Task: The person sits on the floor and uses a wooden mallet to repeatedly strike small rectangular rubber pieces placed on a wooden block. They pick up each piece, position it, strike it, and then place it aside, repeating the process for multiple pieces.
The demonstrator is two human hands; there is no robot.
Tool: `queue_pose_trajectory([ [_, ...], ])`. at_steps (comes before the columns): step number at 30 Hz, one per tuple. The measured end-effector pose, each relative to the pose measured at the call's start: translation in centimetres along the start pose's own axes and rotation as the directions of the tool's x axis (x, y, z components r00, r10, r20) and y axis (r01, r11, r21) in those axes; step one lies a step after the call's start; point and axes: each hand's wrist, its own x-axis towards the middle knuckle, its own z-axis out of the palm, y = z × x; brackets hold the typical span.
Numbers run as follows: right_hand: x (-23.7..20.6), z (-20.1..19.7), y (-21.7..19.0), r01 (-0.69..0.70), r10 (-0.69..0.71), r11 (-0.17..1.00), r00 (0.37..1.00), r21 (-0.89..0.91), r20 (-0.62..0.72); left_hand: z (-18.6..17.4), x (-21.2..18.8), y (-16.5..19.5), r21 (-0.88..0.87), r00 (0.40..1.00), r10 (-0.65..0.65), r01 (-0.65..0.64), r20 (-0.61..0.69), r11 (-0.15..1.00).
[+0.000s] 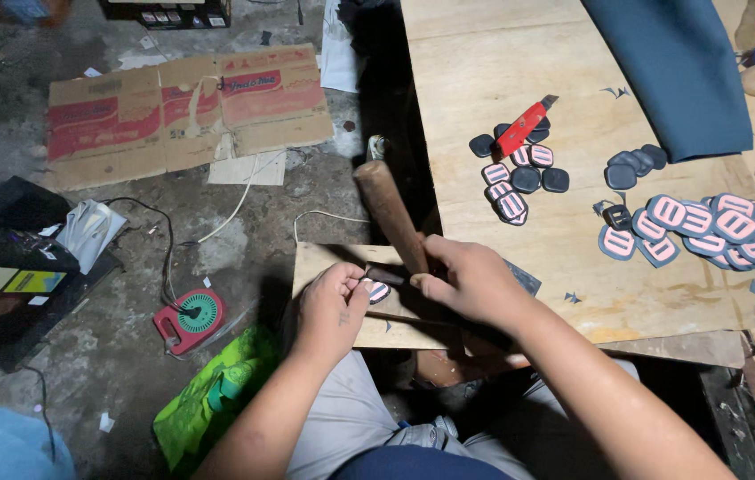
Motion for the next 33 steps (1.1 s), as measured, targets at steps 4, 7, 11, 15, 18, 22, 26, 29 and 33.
queue_pose_trajectory([
  [4, -2.5, 1.3, 0.7, -0.063, 0.136, 0.887, 0.982, 0.457, -0.128, -0.3, 0.2, 0.2, 0.017, 0.996, -0.045, 0.044, 0.078, 0.999],
  [7, -3.8, 1.9, 1.4, -0.048, 0.167, 0.864, 0.966, 0.5, -0.196, -0.4, 0.3, 0.2, 0.061, 0.989, 0.147, -0.148, 0.023, 0.987],
  [11, -4.1, 2.7, 1.2, -0.11, 0.205, 0.904, 0.959, 0.412, -0.194, -0.9, 0.4, 0.1, 0.2, 0.945, 0.316, -0.326, 0.082, 0.924],
  [15, -2.5, 2.6, -0.1, -0.08, 0.103, 0.989, 0.977, 0.127, -0.187, -0.9, 0.4, -0.2, 0.213, 0.939, 0.329, -0.342, 0.097, 0.915],
  [18, -0.5, 2.1, -1.3, -0.107, 0.107, 0.994, 0.991, 0.007, -0.08, -0.5, 0.2, -0.4, 0.208, 0.958, 0.278, -0.288, 0.074, 0.935],
  [22, 1.0, 1.4, -2.1, 0.039, -0.039, 0.989, 0.999, -0.143, 0.0, -0.1, -0.1, -1.0, 0.183, 0.967, 0.249, -0.254, 0.051, 0.95],
  [26, 0.0, 0.4, -1.9, 0.137, -0.129, 0.979, 0.99, -0.15, 0.056, 0.3, -0.6, -1.4, 0.189, 0.974, 0.224, -0.227, 0.038, 0.955],
  [29, -0.7, 0.2, -1.4, 0.166, -0.161, 0.973, 0.986, -0.16, 0.041, 0.5, -0.7, -1.4, 0.223, 0.98, 0.199, -0.196, 0.009, 0.955],
  [33, -3.1, 0.2, 0.0, 0.156, -0.177, 0.98, 0.967, -0.124, -0.183, 0.5, -1.0, -0.9, 0.275, 0.961, 0.277, -0.261, -0.021, 0.925],
])
